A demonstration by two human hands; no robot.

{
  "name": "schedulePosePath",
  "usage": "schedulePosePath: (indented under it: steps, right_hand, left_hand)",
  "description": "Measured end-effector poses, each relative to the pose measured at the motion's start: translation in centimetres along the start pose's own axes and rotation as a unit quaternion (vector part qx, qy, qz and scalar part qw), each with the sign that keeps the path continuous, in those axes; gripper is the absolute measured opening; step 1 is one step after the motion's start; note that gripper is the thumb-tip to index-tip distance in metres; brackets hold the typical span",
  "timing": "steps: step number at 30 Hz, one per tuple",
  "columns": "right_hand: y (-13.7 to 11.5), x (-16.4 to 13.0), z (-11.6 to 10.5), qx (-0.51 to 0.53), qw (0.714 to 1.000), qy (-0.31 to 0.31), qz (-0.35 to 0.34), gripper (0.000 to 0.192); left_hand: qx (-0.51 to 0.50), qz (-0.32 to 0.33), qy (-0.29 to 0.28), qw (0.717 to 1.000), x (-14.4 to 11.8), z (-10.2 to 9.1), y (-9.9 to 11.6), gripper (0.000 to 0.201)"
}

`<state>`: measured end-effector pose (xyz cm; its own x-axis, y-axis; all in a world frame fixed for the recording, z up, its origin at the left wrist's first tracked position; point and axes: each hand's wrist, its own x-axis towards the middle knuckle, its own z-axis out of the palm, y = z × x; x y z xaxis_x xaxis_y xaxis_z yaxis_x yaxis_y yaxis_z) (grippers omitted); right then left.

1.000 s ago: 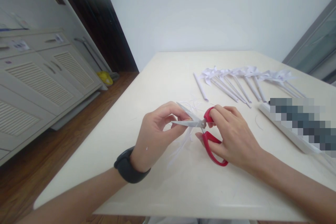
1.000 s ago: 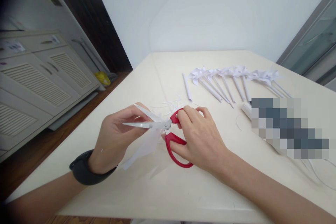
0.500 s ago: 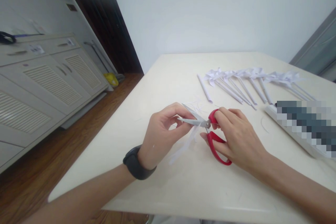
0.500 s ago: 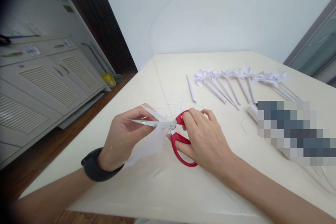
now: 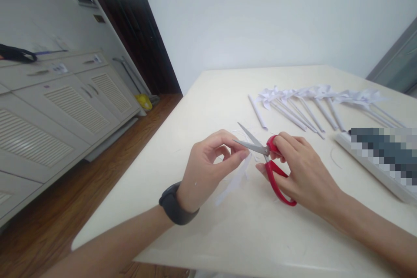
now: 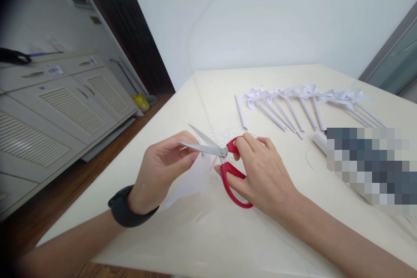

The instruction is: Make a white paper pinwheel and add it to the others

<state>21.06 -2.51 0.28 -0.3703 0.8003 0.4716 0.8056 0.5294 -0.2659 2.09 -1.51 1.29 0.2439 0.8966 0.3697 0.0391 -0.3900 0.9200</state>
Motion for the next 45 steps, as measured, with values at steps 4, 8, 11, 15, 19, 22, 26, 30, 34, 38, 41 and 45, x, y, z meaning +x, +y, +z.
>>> schedulePosePath:
  steps: [4, 8, 11, 15, 19, 22, 26, 30, 34, 38, 41, 45]
  right_hand:
    - [-0.2, 0.0, 0.1, 0.015, 1.000, -0.010, -0.022, 0.020]
    - [-0.3, 0.0, 0.1, 0.016, 0.999, -0.017, -0.042, 0.018]
    - [-0.2, 0.0, 0.1, 0.003, 0.999, -0.011, -0.050, 0.017]
    - [0.1, -0.2, 0.3, -0.037, 0.997, 0.012, -0.067, 0.017]
    - [0.5, -0.6, 0.7, -0.055, 0.996, 0.018, -0.074, 0.020]
    - [0.8, -0.9, 1.0, -0.059, 0.996, 0.014, -0.066, 0.025]
    - [0.9, -0.9, 1.2, -0.064, 0.995, 0.034, -0.064, 0.031]
    - [0.8, -0.8, 1.1, -0.055, 0.996, 0.027, -0.061, 0.025]
    - [0.8, -0.7, 0.8, -0.057, 0.997, -0.003, -0.047, 0.019]
    - [0.9, -0.6, 0.8, -0.061, 0.997, -0.017, -0.046, 0.015]
    - [1.0, -0.7, 0.9, -0.063, 0.997, -0.004, -0.050, 0.017]
    - [0.8, -0.8, 0.9, -0.074, 0.996, 0.004, -0.057, 0.019]
  left_hand:
    - [0.021, 0.008, -0.002, 1.000, 0.0, -0.1, 0.2, 0.003]
    - [0.035, -0.010, -0.019, 0.999, 0.0, -0.2, 0.4, 0.003]
    - [0.034, -0.006, -0.011, 0.999, -0.1, -0.2, 0.4, 0.004]
    - [0.024, -0.011, -0.008, 1.000, -0.2, 0.0, 0.2, 0.007]
    - [0.015, 0.001, -0.010, 1.000, -0.3, 0.1, 0.0, 0.004]
    - [0.001, -0.010, -0.028, 1.000, -0.3, 0.0, -0.2, 0.005]
    - [0.004, -0.008, -0.030, 1.000, -0.3, -0.1, -0.3, 0.003]
    - [-0.005, -0.002, -0.028, 1.000, -0.2, -0.1, -0.3, 0.002]
    - [-0.021, -0.006, -0.027, 0.999, -0.1, -0.2, -0.3, 0.005]
    - [-0.023, -0.018, -0.025, 0.999, -0.1, -0.2, -0.2, 0.007]
    - [-0.023, -0.036, -0.027, 0.999, -0.1, -0.2, -0.1, 0.010]
    - [-0.033, -0.048, -0.028, 0.998, -0.2, -0.2, -0.2, 0.009]
